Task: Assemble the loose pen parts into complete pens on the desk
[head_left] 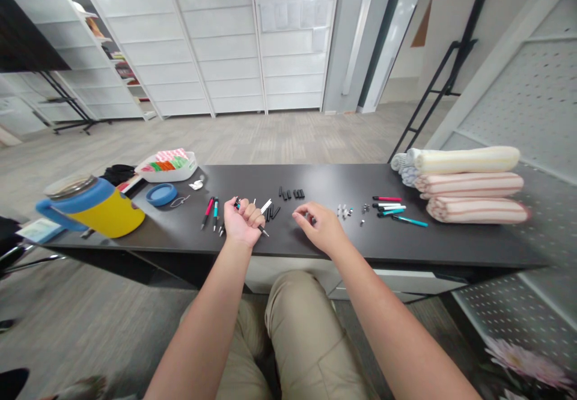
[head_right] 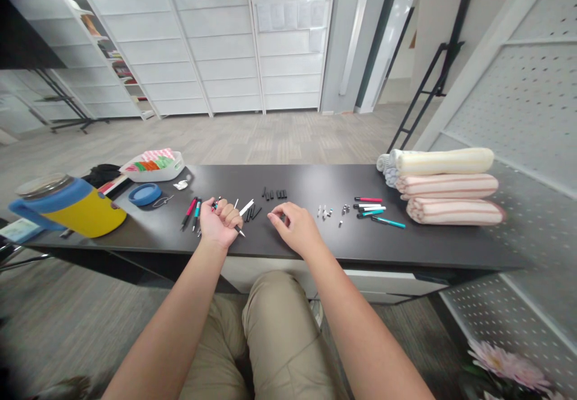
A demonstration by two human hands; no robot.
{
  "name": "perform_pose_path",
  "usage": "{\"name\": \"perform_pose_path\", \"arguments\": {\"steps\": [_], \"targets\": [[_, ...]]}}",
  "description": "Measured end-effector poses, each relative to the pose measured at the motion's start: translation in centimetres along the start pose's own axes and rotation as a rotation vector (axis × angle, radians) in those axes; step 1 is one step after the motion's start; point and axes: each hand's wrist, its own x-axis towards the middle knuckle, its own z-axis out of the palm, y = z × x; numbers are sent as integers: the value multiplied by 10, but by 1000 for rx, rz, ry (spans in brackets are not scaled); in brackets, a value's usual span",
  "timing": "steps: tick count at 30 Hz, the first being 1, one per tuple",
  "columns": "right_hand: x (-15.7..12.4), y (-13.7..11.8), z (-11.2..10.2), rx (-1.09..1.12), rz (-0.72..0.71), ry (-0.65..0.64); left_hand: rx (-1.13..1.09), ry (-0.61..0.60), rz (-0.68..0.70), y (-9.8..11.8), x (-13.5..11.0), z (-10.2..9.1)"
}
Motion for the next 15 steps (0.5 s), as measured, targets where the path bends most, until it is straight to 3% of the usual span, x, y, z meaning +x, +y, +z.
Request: {"name": "perform_pose_path", "arguments": {"steps": [9,12,15], "targets": [[0,2,0,16,29,4,274,-74,101,0,-10,11],[0,3,1,22,35,3,575,-13,224,8,-7,11],[0,3,2,27,42,8,1046,145,402,22,2,3]]}}
